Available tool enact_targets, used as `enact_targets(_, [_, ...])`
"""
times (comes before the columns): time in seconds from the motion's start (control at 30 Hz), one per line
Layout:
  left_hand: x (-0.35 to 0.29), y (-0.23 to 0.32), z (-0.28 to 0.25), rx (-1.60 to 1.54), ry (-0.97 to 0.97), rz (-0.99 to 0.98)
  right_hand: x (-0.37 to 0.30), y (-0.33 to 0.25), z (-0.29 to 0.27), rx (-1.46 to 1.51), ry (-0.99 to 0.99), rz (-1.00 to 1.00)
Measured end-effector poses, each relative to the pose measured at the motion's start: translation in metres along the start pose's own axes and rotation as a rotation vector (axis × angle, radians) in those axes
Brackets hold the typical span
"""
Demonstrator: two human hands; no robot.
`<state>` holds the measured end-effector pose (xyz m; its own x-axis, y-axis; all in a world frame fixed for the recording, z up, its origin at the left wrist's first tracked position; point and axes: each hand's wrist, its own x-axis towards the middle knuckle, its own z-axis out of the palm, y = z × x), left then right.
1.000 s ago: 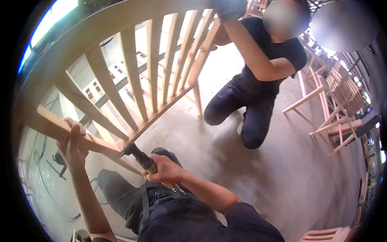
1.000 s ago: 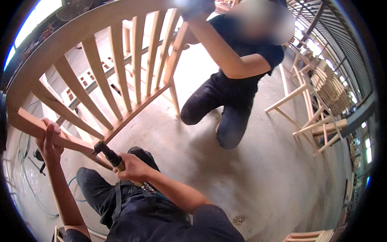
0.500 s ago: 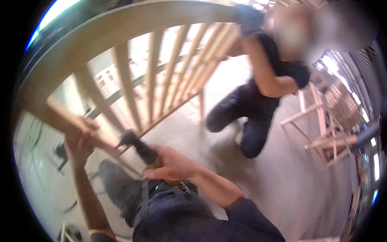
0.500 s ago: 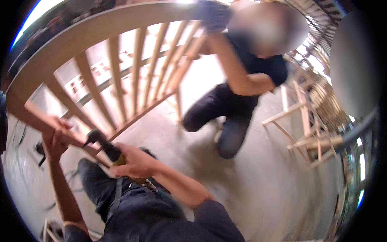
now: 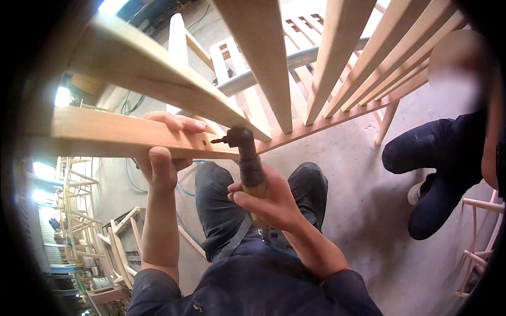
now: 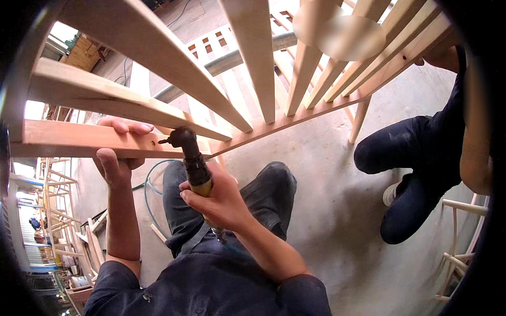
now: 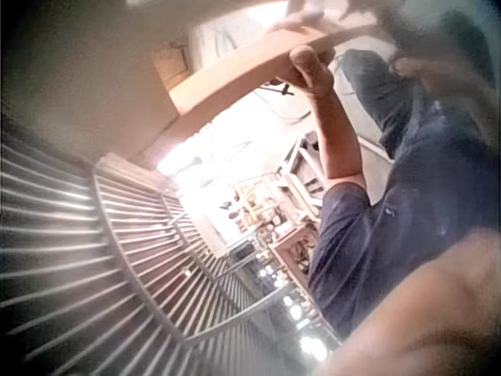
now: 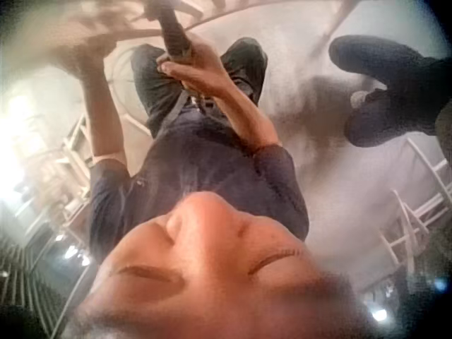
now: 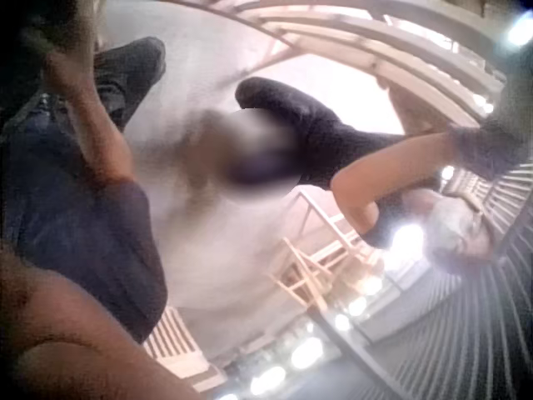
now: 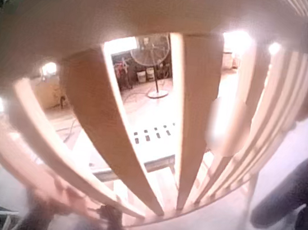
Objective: The person uses a pneumatic nail gun to attach wooden slats to a chair frame. They secure the slats in place, then remove a metal clamp from the chair back to complete the assembly.
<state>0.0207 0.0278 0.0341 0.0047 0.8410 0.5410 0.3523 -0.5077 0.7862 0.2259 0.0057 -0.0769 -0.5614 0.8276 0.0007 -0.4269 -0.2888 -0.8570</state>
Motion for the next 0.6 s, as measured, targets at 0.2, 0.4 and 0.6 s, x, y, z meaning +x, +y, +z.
enact_targets(0.2, [0.0,0.001,0.007,0.028,0.046,-0.04,0.005,-0.006,0.002,-0.099,-0.021,0.027])
enact_targets(0.4, [0.001,-0.002,0.004,-0.026,0.021,-0.03,0.006,-0.005,0.0,-0.11,-0.025,0.05])
enact_targets(0.6, [0.002,-0.007,0.004,-0.057,0.019,0.011,0.009,-0.005,-0.005,-0.196,-0.046,0.093])
